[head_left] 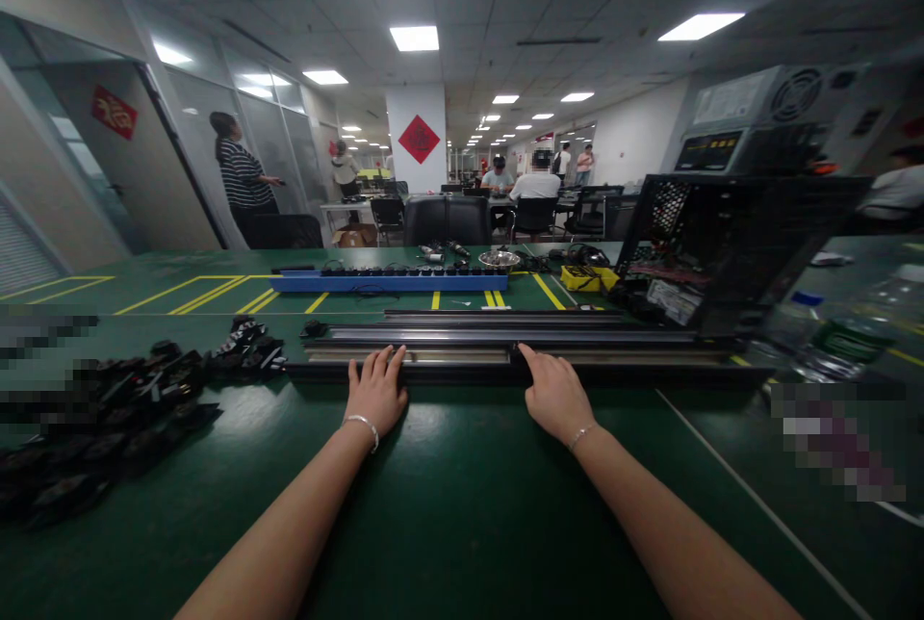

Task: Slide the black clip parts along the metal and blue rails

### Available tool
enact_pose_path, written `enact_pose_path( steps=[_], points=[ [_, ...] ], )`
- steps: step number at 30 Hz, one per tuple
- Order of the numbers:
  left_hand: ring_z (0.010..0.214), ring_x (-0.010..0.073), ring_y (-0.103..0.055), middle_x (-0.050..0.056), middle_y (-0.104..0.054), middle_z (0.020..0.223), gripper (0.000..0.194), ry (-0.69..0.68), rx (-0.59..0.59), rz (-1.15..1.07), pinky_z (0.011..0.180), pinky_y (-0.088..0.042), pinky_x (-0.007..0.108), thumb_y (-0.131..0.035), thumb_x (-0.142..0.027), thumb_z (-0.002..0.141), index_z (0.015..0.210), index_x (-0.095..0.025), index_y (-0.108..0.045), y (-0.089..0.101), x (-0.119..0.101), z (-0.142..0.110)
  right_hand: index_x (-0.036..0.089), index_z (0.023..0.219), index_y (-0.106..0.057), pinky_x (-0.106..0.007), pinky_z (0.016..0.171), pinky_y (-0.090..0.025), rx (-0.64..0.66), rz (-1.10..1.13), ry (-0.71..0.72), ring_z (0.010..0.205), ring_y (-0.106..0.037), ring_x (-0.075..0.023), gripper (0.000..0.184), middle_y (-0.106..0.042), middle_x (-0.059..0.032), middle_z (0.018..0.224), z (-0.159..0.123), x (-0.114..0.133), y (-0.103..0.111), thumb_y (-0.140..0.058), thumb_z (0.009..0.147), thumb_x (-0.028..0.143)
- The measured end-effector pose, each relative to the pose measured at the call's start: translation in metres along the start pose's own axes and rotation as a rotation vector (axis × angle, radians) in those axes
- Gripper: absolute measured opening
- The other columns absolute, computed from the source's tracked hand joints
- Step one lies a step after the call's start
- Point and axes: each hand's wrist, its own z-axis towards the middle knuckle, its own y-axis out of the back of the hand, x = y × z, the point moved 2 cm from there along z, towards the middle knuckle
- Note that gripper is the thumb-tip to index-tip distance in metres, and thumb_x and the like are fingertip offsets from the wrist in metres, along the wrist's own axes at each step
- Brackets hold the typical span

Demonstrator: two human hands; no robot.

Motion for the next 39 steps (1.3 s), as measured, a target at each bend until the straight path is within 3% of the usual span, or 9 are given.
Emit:
enact_pose_path(
  steps=[11,14,18,22,26,32,39],
  points=[
    [0.134,0.0279,-0.028,0.006,-0.036,0.146,0.066,0.004,0.021,-0.012,0.109,-0.016,0.059,-0.044,-0.03,0.078,0.142,-0.024,-0.028,0.004,-0.002,0.0,0.014,0.137,-0.037,-0.038,0.105,-0.025,0.002,-0.022,0.015,0.117,-0.045,-0.0206,0.063,-0.058,-0.0097,0.122,0.0,0.007,-0.003,-0.041,0.074,0.011],
    [0.136,0.0262,-0.025,0.007,-0.034,0.147,0.065,-0.072,0.016,-0.033,0.111,-0.016,0.053,-0.045,-0.03,0.079,0.142,-0.022,-0.028,0.005,-0.009,0.001,0.015,0.137,-0.036,-0.041,0.106,-0.022,0.004,-0.003,0.023,0.121,-0.041,-0.021,0.064,-0.056,-0.0094,0.126,-0.001,0.01,-0.005,-0.04,0.074,0.01],
    [0.138,0.0256,-0.022,0.011,-0.029,0.149,0.068,-0.222,0.024,-0.056,0.112,-0.017,0.047,-0.047,-0.031,0.079,0.143,-0.02,-0.026,0.009,-0.034,0.001,0.018,0.138,-0.033,-0.048,0.108,-0.016,0.027,0.004,0.035,0.125,-0.037,-0.0216,0.067,-0.05,-0.0069,0.134,-0.002,0.013,-0.008,-0.04,0.072,0.009],
    [0.136,0.0342,-0.023,0.009,-0.024,0.151,0.074,-0.281,0.094,-0.073,0.103,-0.015,0.068,-0.051,-0.035,0.077,0.143,-0.037,-0.018,0.016,-0.07,0.003,0.019,0.139,-0.032,-0.053,0.108,-0.011,0.041,0.013,0.029,0.126,-0.035,-0.0216,0.068,-0.049,-0.0061,0.136,-0.003,0.012,-0.01,-0.038,0.072,0.008],
    [0.136,0.039,-0.019,0.007,-0.016,0.154,0.076,-0.36,0.157,-0.105,0.097,-0.014,0.073,-0.055,-0.037,0.074,0.141,-0.044,-0.018,0.021,-0.108,0.006,0.018,0.139,-0.032,-0.054,0.108,-0.008,0.042,0.03,0.029,0.126,-0.035,-0.0213,0.067,-0.05,-0.0069,0.134,-0.004,0.011,-0.011,-0.038,0.072,0.008],
    [0.135,0.0456,-0.014,0.008,-0.009,0.155,0.085,-0.305,0.217,-0.117,0.096,-0.012,0.074,-0.058,-0.044,0.071,0.142,-0.043,-0.012,0.02,-0.143,0.014,0.02,0.138,-0.034,-0.051,0.109,-0.008,0.044,0.053,0.038,0.125,-0.037,-0.0194,0.068,-0.053,-0.0058,0.132,-0.004,0.006,-0.011,-0.039,0.072,0.008],
    [0.131,0.0482,-0.023,0.012,-0.01,0.154,0.084,-0.24,0.252,-0.071,0.095,-0.016,0.073,-0.06,-0.047,0.069,0.142,-0.04,-0.018,0.018,-0.155,0.023,0.024,0.139,-0.033,-0.049,0.109,-0.01,0.055,0.055,0.065,0.125,-0.038,-0.0178,0.072,-0.052,-0.0024,0.133,-0.003,0.0,-0.016,-0.038,0.069,0.006]
  ],
)
